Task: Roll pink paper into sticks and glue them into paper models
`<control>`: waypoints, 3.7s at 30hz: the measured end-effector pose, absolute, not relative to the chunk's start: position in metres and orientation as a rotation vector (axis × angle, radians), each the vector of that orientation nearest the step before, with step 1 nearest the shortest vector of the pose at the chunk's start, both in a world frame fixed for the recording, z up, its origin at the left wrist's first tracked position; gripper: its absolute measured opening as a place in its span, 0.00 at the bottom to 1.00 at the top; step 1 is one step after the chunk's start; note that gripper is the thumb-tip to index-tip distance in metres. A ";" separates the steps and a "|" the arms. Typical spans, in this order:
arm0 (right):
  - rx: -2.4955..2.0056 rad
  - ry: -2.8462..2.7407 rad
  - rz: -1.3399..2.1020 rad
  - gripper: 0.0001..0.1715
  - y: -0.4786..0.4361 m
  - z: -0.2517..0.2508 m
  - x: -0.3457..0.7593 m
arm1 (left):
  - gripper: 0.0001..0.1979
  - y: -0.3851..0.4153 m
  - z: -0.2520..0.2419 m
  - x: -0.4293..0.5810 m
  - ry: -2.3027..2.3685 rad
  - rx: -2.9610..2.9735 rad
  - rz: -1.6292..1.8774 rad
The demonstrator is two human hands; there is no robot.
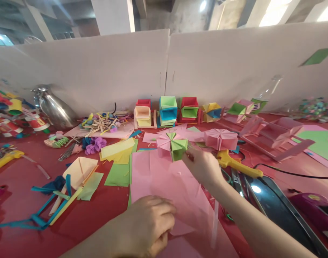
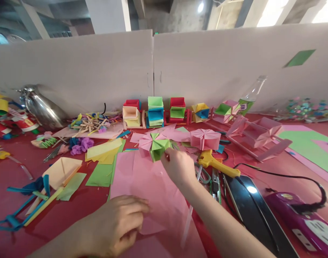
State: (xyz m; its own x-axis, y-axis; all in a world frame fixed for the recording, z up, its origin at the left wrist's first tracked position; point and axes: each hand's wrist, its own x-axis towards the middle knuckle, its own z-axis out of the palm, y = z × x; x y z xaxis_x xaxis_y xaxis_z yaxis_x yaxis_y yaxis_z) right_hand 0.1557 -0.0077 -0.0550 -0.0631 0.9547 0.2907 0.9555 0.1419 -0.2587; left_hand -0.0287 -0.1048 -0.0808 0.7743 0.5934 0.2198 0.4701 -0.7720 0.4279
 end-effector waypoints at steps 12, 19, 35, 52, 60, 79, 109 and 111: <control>-1.959 -1.864 -0.003 0.18 0.011 -0.046 0.179 | 0.05 -0.099 -0.103 -0.021 1.117 2.896 0.778; -1.405 -2.427 0.539 0.14 -0.040 -0.047 0.177 | 0.08 -0.094 -0.112 -0.019 1.182 2.709 0.819; -1.375 -2.372 0.814 0.11 -0.055 -0.079 0.187 | 0.10 -0.076 -0.088 -0.041 1.397 2.025 0.478; -1.148 -2.517 0.801 0.05 -0.058 -0.089 0.186 | 0.10 -0.081 -0.100 -0.034 1.351 2.260 0.453; -1.151 -2.477 0.678 0.09 -0.060 -0.090 0.184 | 0.06 -0.083 -0.095 -0.035 1.245 2.191 0.701; -1.118 -2.476 0.452 0.07 -0.059 -0.086 0.188 | 0.07 -0.077 -0.099 -0.035 1.245 2.507 0.817; -1.358 -2.396 0.671 0.11 -0.057 -0.095 0.183 | 0.07 -0.082 -0.117 -0.036 1.423 2.483 0.531; -1.332 -2.437 0.616 0.11 -0.057 -0.096 0.184 | 0.05 -0.082 -0.118 -0.036 1.423 2.486 0.472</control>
State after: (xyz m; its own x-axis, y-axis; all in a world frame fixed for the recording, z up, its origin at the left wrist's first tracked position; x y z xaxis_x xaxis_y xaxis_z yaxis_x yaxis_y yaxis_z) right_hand 0.1837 -0.0574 -0.0960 -0.5274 0.8481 0.0521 0.7215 0.4793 -0.4997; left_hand -0.0363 -0.0820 -0.1179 0.4741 0.8661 0.1585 0.7893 -0.4978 0.3593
